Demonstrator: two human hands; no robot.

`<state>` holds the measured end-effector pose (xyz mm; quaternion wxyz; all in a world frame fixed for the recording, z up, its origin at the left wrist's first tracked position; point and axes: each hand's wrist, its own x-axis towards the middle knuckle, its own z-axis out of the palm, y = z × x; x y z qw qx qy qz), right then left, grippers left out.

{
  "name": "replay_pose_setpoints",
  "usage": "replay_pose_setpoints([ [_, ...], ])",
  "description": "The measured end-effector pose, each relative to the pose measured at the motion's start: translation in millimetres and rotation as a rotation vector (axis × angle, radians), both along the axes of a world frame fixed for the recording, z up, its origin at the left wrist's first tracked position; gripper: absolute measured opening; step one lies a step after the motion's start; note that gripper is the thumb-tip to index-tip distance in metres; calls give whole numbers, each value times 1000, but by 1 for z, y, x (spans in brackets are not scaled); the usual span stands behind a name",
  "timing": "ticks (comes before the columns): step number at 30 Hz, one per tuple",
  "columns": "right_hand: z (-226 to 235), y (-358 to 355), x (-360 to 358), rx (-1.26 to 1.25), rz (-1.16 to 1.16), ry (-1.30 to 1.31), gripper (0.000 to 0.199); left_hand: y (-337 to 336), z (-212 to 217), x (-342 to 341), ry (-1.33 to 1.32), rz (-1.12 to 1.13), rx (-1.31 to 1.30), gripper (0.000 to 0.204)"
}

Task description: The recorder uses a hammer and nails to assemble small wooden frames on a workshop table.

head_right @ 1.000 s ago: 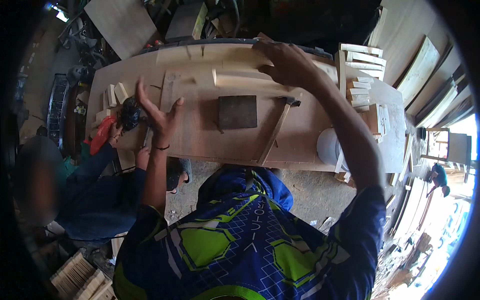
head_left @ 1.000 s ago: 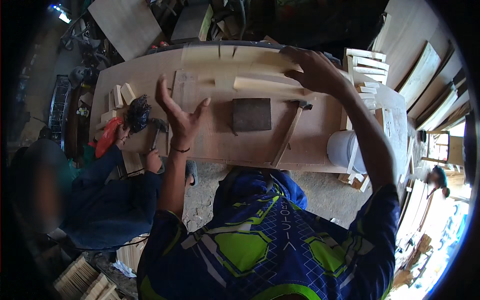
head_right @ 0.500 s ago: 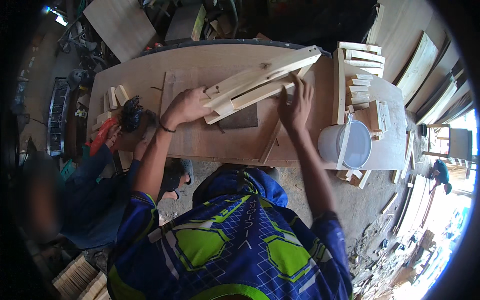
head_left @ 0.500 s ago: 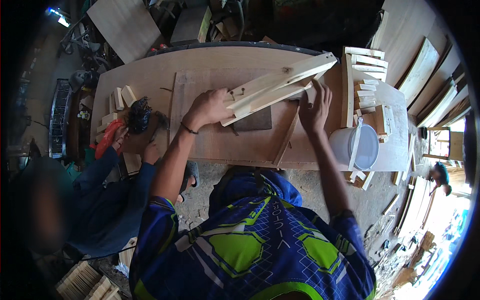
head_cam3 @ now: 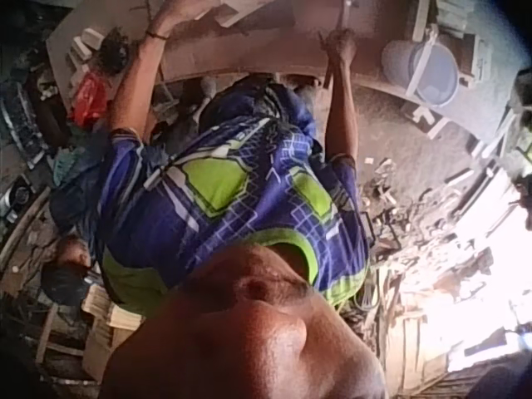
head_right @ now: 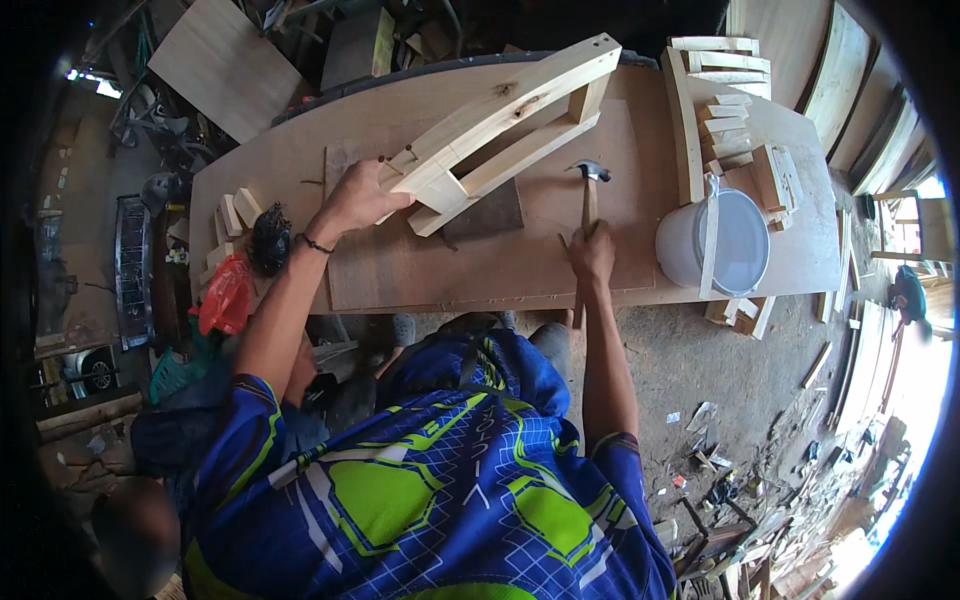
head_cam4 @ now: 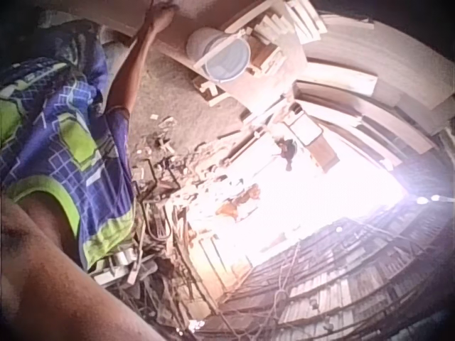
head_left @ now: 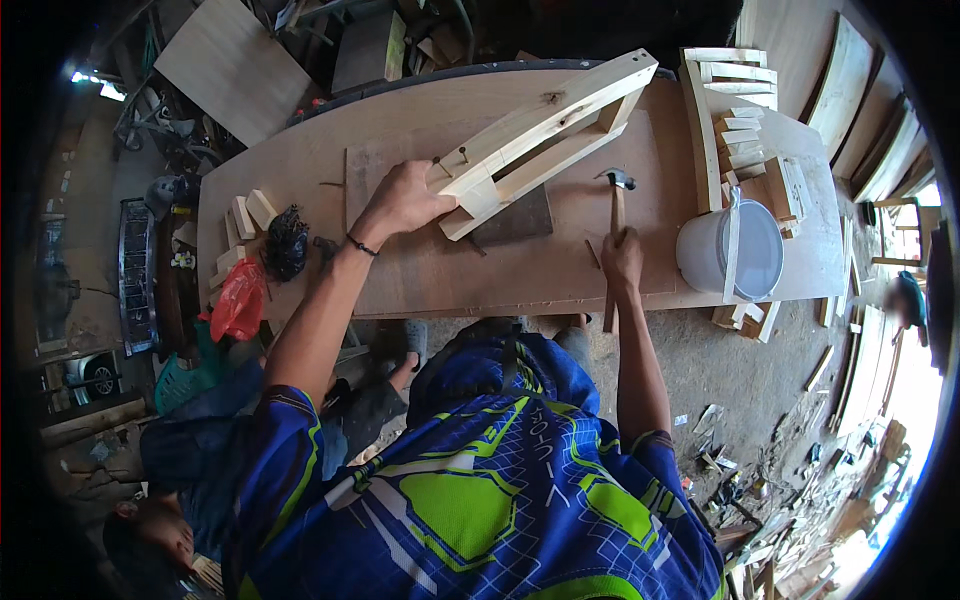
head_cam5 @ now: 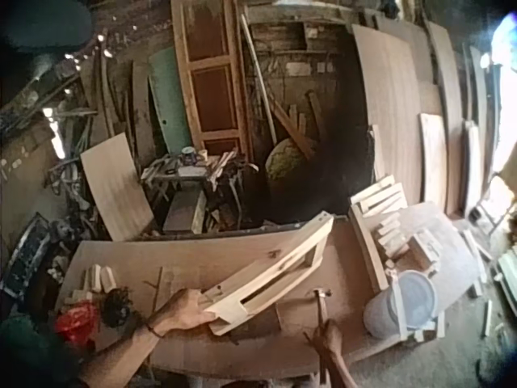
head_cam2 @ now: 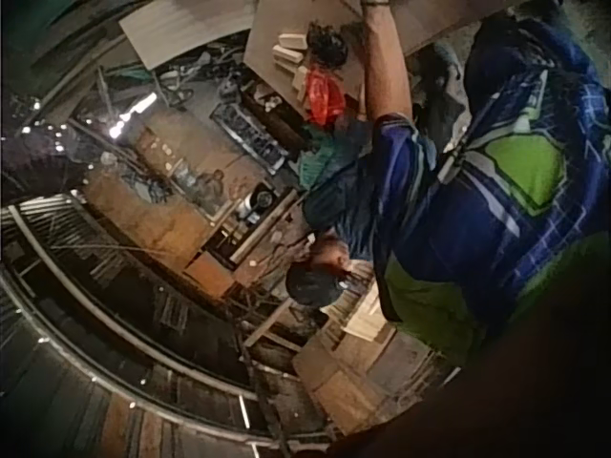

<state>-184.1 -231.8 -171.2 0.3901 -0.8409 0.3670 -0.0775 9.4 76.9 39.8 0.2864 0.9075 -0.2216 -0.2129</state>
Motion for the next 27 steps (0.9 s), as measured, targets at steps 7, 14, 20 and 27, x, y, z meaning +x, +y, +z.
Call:
replay_pose_setpoints([
  [7,124,39,-54,460,126,-298,20,4,-6,-2,-37,26,3,51],
  [14,274,77,-24,164,444,-765,27,-1,6,-9,-126,37,35,44],
  [20,290,71,0,-92,727,-68,15,5,-20,-7,-236,-2,-46,43],
  [27,356,-133,-123,-514,523,-626,17,11,0,-13,-84,58,41,50],
])
